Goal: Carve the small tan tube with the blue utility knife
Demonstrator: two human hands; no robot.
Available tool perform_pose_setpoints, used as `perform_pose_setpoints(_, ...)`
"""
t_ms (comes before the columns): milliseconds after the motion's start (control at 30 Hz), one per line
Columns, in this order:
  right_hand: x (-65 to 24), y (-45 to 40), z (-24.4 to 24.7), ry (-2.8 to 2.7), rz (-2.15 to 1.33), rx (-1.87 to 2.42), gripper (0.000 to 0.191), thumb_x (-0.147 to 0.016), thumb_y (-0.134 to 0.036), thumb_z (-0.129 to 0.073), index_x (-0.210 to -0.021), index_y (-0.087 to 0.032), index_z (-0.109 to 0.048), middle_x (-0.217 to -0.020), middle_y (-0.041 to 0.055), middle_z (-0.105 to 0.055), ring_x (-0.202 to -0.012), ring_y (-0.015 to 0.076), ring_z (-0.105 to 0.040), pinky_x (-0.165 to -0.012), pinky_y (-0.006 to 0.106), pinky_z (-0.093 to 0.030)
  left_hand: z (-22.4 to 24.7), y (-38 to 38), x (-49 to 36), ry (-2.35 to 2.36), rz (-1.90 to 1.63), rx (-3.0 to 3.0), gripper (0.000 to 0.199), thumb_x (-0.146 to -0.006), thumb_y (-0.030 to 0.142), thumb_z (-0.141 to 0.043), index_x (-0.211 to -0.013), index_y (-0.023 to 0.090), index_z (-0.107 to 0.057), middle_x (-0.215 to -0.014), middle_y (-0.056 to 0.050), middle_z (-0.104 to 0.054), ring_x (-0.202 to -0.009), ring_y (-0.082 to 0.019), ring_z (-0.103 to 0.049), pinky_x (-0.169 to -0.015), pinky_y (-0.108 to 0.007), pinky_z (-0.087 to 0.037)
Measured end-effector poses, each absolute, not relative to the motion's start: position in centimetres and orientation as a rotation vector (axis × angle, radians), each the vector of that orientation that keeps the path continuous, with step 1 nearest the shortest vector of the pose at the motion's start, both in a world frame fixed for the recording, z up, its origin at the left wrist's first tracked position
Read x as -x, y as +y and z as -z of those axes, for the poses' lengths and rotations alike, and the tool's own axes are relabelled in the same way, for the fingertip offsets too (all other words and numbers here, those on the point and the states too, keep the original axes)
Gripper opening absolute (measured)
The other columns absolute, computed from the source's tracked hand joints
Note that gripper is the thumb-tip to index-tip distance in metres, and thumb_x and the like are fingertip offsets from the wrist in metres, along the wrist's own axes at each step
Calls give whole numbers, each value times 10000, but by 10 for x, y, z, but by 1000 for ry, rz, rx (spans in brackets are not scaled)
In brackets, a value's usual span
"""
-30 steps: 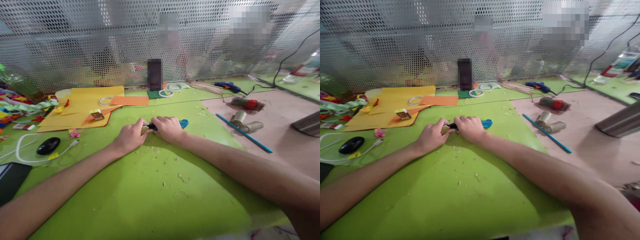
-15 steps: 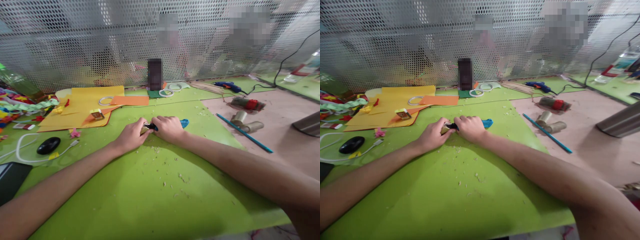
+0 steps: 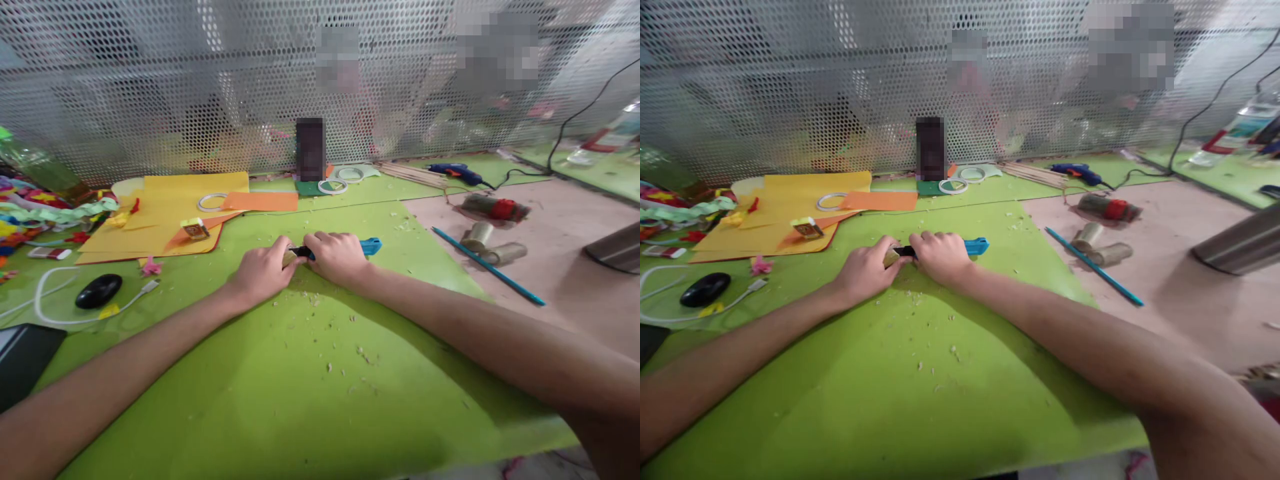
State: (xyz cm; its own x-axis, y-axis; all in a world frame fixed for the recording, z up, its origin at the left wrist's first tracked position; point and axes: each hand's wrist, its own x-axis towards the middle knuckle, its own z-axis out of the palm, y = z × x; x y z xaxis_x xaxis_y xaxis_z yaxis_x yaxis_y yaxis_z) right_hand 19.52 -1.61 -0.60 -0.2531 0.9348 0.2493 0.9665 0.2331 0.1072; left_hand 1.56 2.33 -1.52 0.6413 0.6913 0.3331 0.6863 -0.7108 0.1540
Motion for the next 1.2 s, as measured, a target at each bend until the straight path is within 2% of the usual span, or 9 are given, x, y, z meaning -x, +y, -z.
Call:
perform_pose_setpoints(300, -196, -14, 5, -2360, 319, 1830, 309, -881, -441, -464, -1025, -199, -593, -910, 55, -688, -723, 198, -625, -527, 302, -239, 15, 26, -15, 1130, -675, -2780, 292, -882, 470, -513, -960, 188, -520, -706, -19, -642, -601, -178, -610, -511, -250, -340)
perform_pose_setpoints(433, -197, -14, 5, -2372, 331, 1808, 297, -856, -432, -490, -1007, -206, -609, -889, 42, -691, -718, 200, -628, -525, 311, -237, 15, 26, -15, 1069, -727, -2740, 316, -854, 482, -552, -971, 195, -490, -674, 11, -597, -568, -154, -567, -513, -243, -337)
perform_pose_setpoints(600, -197, -14, 5, -2373, 310, 1808, 306, -851, -421, -488, -1022, -202, -616, -903, 50, -696, -731, 198, -627, -539, 309, -254, 14, 26, -15, 1027, -688, -2726, 304, -867, 474, -527, -982, 197, -476, -671, 14, -581, -575, -157, -553, -522, -249, -333)
perform_pose_setpoints(967, -197, -14, 5, -2358, 288, 1816, 310, -845, -432, -491, -1011, -204, -620, -906, 54, -700, -739, 200, -632, -539, 303, -243, 14, 26, -15, 984, -736, -2666, 282, -851, 425, -555, -994, 204, -456, -739, 7, -582, -624, -152, -555, -553, -245, -355)
perform_pose_setpoints(1200, -197, -14, 7, -2344, 275, 1807, 312, -842, -425, -477, -1001, -199, -622, -884, 50, -700, -715, 190, -626, -524, 303, -198, 7, 23, -14, 871, -729, -2460, 311, -814, 393, -614, -1005, 209, -453, -737, 33, -554, -585, -104, -505, -536, -222, -373)
